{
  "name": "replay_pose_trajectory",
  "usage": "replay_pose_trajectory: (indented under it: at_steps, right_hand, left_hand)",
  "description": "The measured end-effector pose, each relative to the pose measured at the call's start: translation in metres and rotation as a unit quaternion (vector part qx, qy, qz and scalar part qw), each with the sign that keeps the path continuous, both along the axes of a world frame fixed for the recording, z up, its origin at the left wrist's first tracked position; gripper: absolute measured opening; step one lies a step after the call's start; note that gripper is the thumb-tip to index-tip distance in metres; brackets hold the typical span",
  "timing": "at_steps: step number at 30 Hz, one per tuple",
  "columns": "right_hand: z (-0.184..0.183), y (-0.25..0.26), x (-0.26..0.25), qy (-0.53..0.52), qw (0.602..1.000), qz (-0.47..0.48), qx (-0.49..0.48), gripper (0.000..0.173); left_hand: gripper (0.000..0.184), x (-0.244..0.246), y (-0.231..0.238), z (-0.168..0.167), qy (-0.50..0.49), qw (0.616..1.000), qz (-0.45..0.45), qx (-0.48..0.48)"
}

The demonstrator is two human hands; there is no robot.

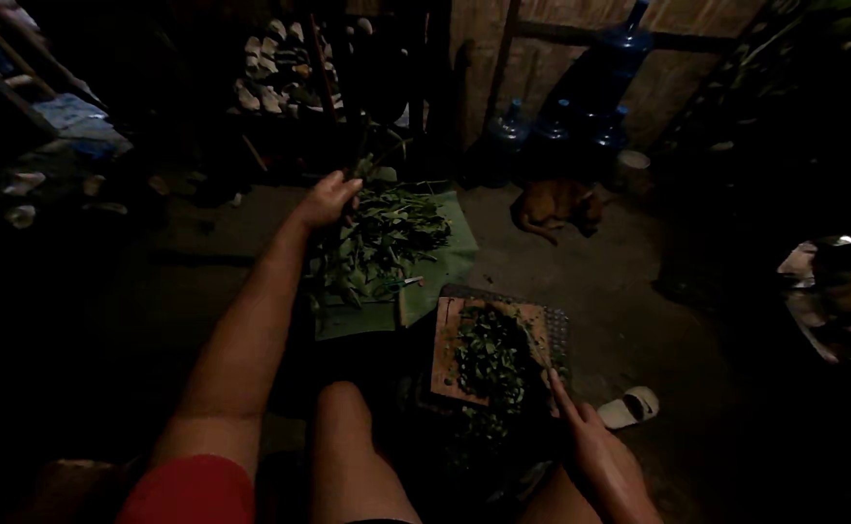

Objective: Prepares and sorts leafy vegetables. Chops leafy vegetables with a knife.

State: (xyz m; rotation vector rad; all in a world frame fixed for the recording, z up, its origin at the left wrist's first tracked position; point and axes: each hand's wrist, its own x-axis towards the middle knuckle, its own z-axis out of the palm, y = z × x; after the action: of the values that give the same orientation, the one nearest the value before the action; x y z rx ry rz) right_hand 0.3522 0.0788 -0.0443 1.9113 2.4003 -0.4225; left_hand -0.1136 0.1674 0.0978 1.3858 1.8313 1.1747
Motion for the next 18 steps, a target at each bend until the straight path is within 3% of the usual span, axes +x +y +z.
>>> replay_pose_trajectory:
  at_steps: [3,6,11,14,16,18]
  right_hand:
    - [-0.004,0.005,-0.007,-0.014,1.000,0.011,-0.020,0.091]
    - [0.001,0.007,-0.006,0.011,0.999,0.027,-0.034,0.087]
    - [0.025,0.014,0.001,-0.003,0.995,0.046,-0.087,0.086]
    - [0.046,0.016,0.001,0.167,0.983,0.071,0.037,0.072]
    - [0.059,0.018,-0.010,0.317,0.936,0.101,0.116,0.066]
    - [0.069,0.021,-0.025,0.418,0.892,0.122,0.121,0.061]
  left_hand:
    - [0.035,0.027,-0.026,-0.010,-0.114,0.989,-0.095,-0.013]
    - [0.028,0.055,-0.046,-0.030,-0.191,0.966,-0.173,-0.023]
    - [0.028,0.103,-0.073,-0.056,-0.229,0.944,-0.235,-0.038]
    - [0.032,0.137,-0.091,-0.067,-0.201,0.950,-0.234,-0.042]
    - [0.038,0.158,-0.097,-0.080,-0.173,0.951,-0.255,-0.041]
    - [0.042,0.177,-0.105,-0.089,-0.143,0.950,-0.275,-0.043]
